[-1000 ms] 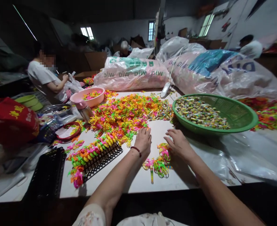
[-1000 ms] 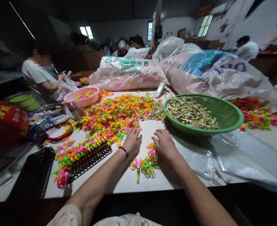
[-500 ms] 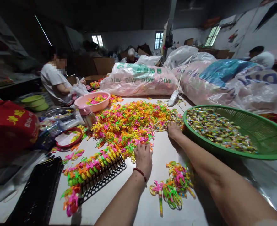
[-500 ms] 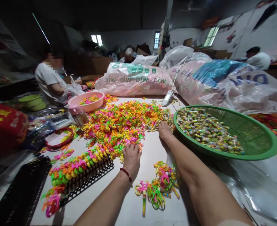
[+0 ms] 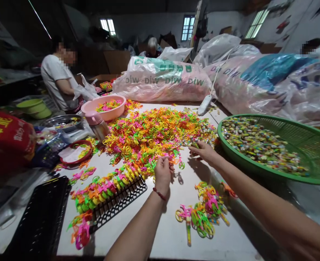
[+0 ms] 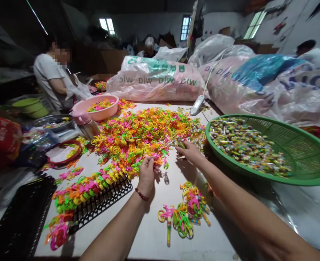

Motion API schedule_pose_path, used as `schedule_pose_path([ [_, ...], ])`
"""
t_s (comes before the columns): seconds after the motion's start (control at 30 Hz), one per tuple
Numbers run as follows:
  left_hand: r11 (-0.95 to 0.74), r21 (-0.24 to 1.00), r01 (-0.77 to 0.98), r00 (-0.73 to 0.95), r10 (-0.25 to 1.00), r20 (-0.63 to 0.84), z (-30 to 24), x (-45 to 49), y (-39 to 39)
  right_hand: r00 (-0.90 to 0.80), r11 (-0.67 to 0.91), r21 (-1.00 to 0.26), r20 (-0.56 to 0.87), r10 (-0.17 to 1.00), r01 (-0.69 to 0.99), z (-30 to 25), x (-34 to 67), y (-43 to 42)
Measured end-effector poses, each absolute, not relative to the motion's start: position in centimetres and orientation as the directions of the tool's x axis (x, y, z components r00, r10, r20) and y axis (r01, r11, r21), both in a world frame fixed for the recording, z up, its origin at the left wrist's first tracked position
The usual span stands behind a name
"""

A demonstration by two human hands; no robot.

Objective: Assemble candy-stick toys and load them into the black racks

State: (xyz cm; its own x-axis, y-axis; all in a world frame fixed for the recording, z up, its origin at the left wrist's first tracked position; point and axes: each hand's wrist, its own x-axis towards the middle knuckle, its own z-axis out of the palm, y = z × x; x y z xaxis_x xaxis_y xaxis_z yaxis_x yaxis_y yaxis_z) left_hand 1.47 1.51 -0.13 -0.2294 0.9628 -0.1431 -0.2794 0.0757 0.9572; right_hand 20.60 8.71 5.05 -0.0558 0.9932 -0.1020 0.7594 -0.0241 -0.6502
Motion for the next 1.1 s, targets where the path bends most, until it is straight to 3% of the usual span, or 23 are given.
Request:
schedule_pose_path([
  [0.07,0.133,0.831,-0.540,-0.125,0.964,-0.236,0.3,1.2,1.7,-0.065,-0.211,-0.906,-0.251,0.966,0.367,6.0,20.1,6.4],
  [0.1,0.137,0.774,-0.619,-0.085,0.967,-0.239,0.6,1.1,1.6,-0.084,-0.315,-0.940,-0.327,0.941,0.135,6.4,19.9,5.2],
  [0.17,0.139,0.696,-0.705,-0.022,0.976,-0.217,1.3,0.8,1.3,-0.129,-0.435,-0.882,-0.417,0.900,-0.181,7.0,19.5,2.6],
  [0.3,0.256,0.647,-0.718,0.159,0.966,-0.206,2.8,0.5,0.2,-0.189,-0.440,-0.801,-0.397,0.898,-0.406,7.3,19.0,-1.9],
  [0.5,0.413,0.552,-0.724,0.248,0.903,-0.350,3.8,-0.1,-2.0,-0.185,-0.434,-0.791,-0.394,0.900,-0.430,7.2,17.5,-5.7],
  [0.83,0.338,0.723,-0.602,0.153,0.938,-0.312,5.5,-4.0,-9.0,-0.228,-0.332,-0.908,-0.278,0.933,-0.255,6.3,13.1,-10.9],
  [1.0,0.407,0.679,-0.611,0.236,0.912,-0.334,6.1,-4.0,-12.5,-0.208,-0.218,-0.974,-0.201,0.957,-0.062,4.8,11.4,-13.7],
  [1.1,0.411,0.690,-0.596,0.249,0.911,-0.328,6.3,-3.5,-14.0,-0.221,-0.220,-0.973,-0.200,0.955,-0.068,4.3,11.3,-14.8],
])
